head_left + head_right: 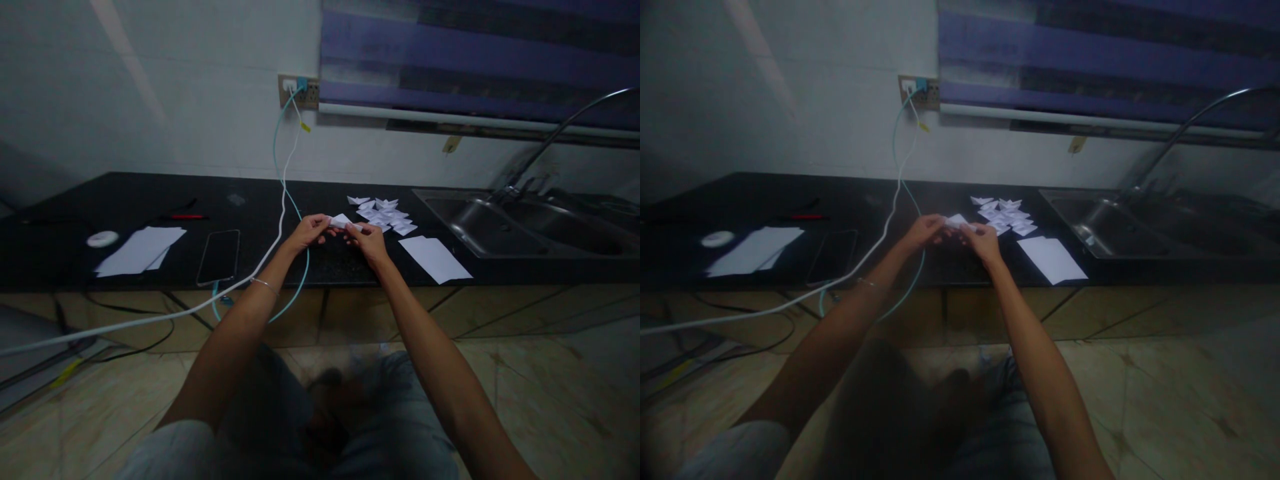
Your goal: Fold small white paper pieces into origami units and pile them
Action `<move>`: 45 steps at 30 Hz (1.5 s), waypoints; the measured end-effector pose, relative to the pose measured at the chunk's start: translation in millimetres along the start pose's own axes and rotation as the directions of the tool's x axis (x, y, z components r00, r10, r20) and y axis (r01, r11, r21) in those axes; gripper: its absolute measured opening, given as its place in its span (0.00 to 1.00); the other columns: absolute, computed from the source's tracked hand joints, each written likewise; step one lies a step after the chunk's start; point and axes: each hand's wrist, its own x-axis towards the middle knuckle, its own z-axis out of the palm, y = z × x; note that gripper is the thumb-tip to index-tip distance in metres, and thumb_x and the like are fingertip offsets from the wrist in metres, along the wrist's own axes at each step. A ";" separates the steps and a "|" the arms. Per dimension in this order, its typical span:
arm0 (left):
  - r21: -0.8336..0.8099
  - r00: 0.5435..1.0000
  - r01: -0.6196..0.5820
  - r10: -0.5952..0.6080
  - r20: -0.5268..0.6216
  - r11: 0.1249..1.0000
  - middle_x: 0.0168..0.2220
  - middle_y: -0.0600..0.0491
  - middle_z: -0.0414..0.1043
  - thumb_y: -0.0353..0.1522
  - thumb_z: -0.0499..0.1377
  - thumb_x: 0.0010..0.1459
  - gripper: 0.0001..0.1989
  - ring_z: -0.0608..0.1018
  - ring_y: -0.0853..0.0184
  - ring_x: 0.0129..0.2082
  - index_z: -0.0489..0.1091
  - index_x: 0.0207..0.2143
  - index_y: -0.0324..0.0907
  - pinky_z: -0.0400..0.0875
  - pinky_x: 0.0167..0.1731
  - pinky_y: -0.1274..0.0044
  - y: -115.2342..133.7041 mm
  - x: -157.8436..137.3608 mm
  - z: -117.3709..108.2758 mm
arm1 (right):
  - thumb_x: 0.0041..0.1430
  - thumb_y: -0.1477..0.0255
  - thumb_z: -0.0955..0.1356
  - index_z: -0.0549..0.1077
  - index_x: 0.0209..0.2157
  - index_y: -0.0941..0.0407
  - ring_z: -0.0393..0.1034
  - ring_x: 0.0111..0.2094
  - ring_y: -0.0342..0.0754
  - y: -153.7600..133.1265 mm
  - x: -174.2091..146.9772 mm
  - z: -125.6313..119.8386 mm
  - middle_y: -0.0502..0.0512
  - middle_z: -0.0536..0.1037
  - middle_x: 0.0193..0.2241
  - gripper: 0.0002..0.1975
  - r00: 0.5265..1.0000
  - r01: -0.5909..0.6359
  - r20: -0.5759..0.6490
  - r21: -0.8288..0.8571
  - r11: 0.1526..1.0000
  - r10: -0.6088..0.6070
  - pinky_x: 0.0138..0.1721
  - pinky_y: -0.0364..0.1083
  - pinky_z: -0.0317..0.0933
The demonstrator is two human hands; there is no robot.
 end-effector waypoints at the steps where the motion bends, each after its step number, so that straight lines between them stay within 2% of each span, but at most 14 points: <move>1: -0.010 1.000 0.003 -0.002 0.005 1.000 0.36 0.42 0.76 0.48 0.57 0.55 0.25 0.76 0.71 0.29 0.72 0.39 0.33 0.63 0.18 0.86 0.1 -0.1 0.4 | 0.47 0.54 0.71 0.78 0.31 0.57 0.70 0.23 0.43 -0.3 0.0 -0.1 0.52 0.77 0.24 0.19 1.000 0.004 -0.006 -0.014 1.000 -0.004 0.24 0.41 0.66; 6: -0.008 0.999 0.011 -0.010 0.044 1.000 0.38 0.40 0.76 0.49 0.55 0.57 0.26 0.77 0.69 0.32 0.72 0.40 0.32 0.62 0.18 0.86 2.0 -1.2 1.0 | 0.47 0.53 0.71 0.78 0.30 0.57 0.70 0.23 0.43 -0.5 0.5 -1.1 0.53 0.78 0.24 0.20 0.999 0.029 -0.029 -0.040 0.999 -0.030 0.24 0.41 0.66; 14: -0.028 0.999 -0.049 0.048 -0.018 0.998 0.38 0.43 0.76 0.48 0.59 0.54 0.24 0.76 0.72 0.28 0.72 0.40 0.35 0.61 0.16 0.86 -5.4 5.2 -1.2 | 0.46 0.54 0.72 0.77 0.38 0.55 0.71 0.28 0.43 -3.6 0.0 -1.0 0.54 0.80 0.33 0.22 1.000 -0.021 0.025 0.100 0.995 0.018 0.26 0.41 0.68; 18: -0.028 0.994 -0.068 0.065 -0.082 0.997 0.31 0.48 0.75 0.46 0.62 0.52 0.20 0.73 0.75 0.22 0.71 0.33 0.36 0.62 0.16 0.85 -7.0 6.3 -2.6 | 0.46 0.54 0.72 0.77 0.35 0.57 0.72 0.28 0.43 -4.4 -1.1 -0.8 0.54 0.79 0.31 0.22 1.000 -0.023 0.000 0.092 0.995 0.023 0.28 0.42 0.68; 22: -0.020 0.993 -0.053 0.051 -0.103 0.998 0.25 0.53 0.72 0.43 0.65 0.48 0.19 0.69 0.78 0.18 0.66 0.24 0.37 0.61 0.15 0.84 -8.7 5.8 -2.6 | 0.44 0.55 0.73 0.78 0.31 0.58 0.72 0.27 0.45 -0.3 -0.2 -0.5 0.53 0.77 0.26 0.20 0.999 -0.040 -0.024 0.095 0.995 0.042 0.28 0.44 0.68; 25: -0.050 0.996 -0.061 0.057 -0.074 0.997 0.28 0.54 0.73 0.42 0.66 0.46 0.19 0.72 0.76 0.20 0.63 0.27 0.38 0.61 0.16 0.85 -10.1 4.5 -1.6 | 0.44 0.56 0.73 0.78 0.29 0.58 0.71 0.25 0.44 2.5 0.5 -0.6 0.52 0.77 0.24 0.18 1.000 -0.011 -0.027 0.066 0.998 0.012 0.29 0.44 0.67; 28: -0.056 0.998 -0.035 0.032 -0.047 0.998 0.31 0.54 0.73 0.40 0.66 0.47 0.20 0.75 0.74 0.23 0.64 0.37 0.40 0.62 0.17 0.85 -9.7 2.7 -0.5 | 0.45 0.56 0.73 0.77 0.29 0.58 0.70 0.24 0.44 2.9 0.2 -1.0 0.52 0.76 0.23 0.18 1.000 0.009 -0.025 0.021 1.000 -0.009 0.28 0.44 0.67; 31: 0.011 0.998 -0.007 0.006 0.057 1.000 0.31 0.53 0.74 0.41 0.64 0.50 0.22 0.75 0.74 0.23 0.65 0.43 0.38 0.64 0.21 0.83 -6.9 0.9 0.6 | 0.46 0.56 0.72 0.77 0.31 0.57 0.69 0.23 0.43 2.1 -0.1 -1.0 0.51 0.76 0.23 0.18 0.999 0.031 -0.031 -0.017 0.999 -0.031 0.28 0.43 0.66; 33: 0.093 0.988 -0.013 -0.002 0.153 0.996 0.28 0.51 0.74 0.43 0.61 0.53 0.19 0.74 0.74 0.22 0.69 0.38 0.35 0.65 0.24 0.82 -3.8 -0.2 1.6 | 0.47 0.56 0.72 0.77 0.32 0.57 0.69 0.23 0.43 1.7 0.1 -0.7 0.50 0.76 0.23 0.18 0.998 0.056 -0.035 -0.034 0.998 -0.057 0.29 0.43 0.66; 36: 0.187 0.970 -0.056 0.008 0.245 0.981 0.23 0.51 0.72 0.46 0.57 0.56 0.21 0.72 0.74 0.22 0.71 0.29 0.34 0.65 0.26 0.81 1.1 -1.6 3.4 | 0.47 0.57 0.72 0.76 0.34 0.56 0.70 0.24 0.43 1.3 0.4 -0.1 0.50 0.76 0.24 0.18 0.996 0.088 -0.018 -0.053 0.995 -0.089 0.29 0.43 0.67; 41: 0.250 0.954 -0.108 0.029 0.298 0.962 0.23 0.51 0.71 0.48 0.53 0.58 0.24 0.71 0.74 0.21 0.70 0.28 0.34 0.64 0.26 0.81 3.5 -2.8 4.6 | 0.46 0.59 0.73 0.70 0.49 0.52 0.69 0.21 0.44 1.4 1.0 0.3 0.48 0.76 0.23 0.28 0.995 0.094 -0.015 -0.037 0.995 -0.094 0.26 0.43 0.67; 43: 0.278 0.956 -0.114 0.029 0.293 0.954 0.22 0.52 0.70 0.47 0.51 0.60 0.24 0.70 0.74 0.21 0.69 0.27 0.34 0.63 0.24 0.82 1.9 -2.8 4.1 | 0.45 0.58 0.73 0.69 0.50 0.54 0.69 0.20 0.44 2.5 1.9 0.1 0.47 0.75 0.21 0.30 0.997 0.070 -0.017 -0.039 0.997 -0.070 0.25 0.43 0.66; 45: 0.310 0.960 -0.121 0.031 0.279 0.943 0.20 0.54 0.68 0.46 0.50 0.61 0.24 0.67 0.75 0.19 0.68 0.27 0.34 0.60 0.23 0.83 0.3 -2.8 3.4 | 0.45 0.57 0.73 0.71 0.46 0.56 0.70 0.19 0.44 4.0 2.9 -0.1 0.48 0.75 0.19 0.27 0.999 0.045 -0.011 -0.053 0.998 -0.046 0.24 0.43 0.66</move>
